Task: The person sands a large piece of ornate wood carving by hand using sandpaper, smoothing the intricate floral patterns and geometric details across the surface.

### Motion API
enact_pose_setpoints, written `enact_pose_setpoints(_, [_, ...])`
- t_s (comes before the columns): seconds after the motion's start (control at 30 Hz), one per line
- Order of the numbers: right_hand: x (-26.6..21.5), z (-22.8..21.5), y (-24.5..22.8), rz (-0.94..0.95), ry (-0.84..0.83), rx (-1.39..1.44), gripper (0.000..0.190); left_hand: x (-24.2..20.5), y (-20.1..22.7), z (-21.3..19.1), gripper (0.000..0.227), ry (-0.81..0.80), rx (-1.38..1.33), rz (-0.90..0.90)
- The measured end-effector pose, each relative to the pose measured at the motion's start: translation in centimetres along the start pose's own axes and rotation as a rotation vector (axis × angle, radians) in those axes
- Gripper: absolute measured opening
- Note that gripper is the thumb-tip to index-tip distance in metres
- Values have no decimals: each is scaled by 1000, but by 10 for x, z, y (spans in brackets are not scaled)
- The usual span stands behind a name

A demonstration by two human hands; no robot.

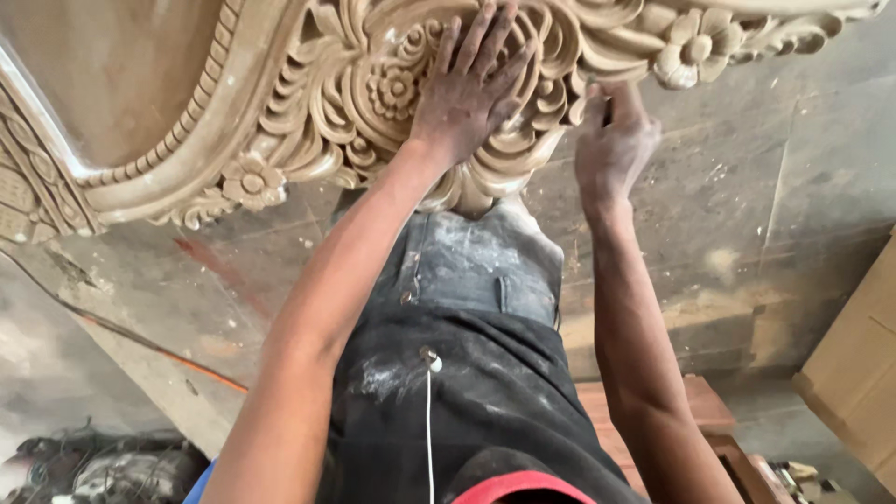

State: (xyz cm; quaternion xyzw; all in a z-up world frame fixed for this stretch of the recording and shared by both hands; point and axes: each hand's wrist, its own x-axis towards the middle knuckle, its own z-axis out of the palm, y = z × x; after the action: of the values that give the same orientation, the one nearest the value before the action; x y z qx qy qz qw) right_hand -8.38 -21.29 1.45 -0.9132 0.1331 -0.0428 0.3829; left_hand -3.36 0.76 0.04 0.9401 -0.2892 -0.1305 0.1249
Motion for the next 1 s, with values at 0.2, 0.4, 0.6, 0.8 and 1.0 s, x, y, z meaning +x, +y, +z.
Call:
enact_pose_setpoints(0.2, [-31, 16, -18, -46, 56, -118, 10, -1, -3, -1, 68, 27, -6, 10])
enact_pose_setpoints(0.4, [-11, -19, -23, 7, -81, -66, 12, 6, 0, -8, 70, -26, 1, -1])
enact_pose_setpoints(0.6, [17, -5, -19, -133, -113, 40, 11, 0, -1, -5, 67, -22, 10, 9])
enact_pose_setpoints(0.8, [11, -15, -14, -197, -209, -130, 13, -1, -1, -5, 68, -1, -35, -8])
enact_pose_setpoints(1.0, [24, -3, -13, -284, -149, -162, 13, 0, -4, -1, 66, 76, -13, 23])
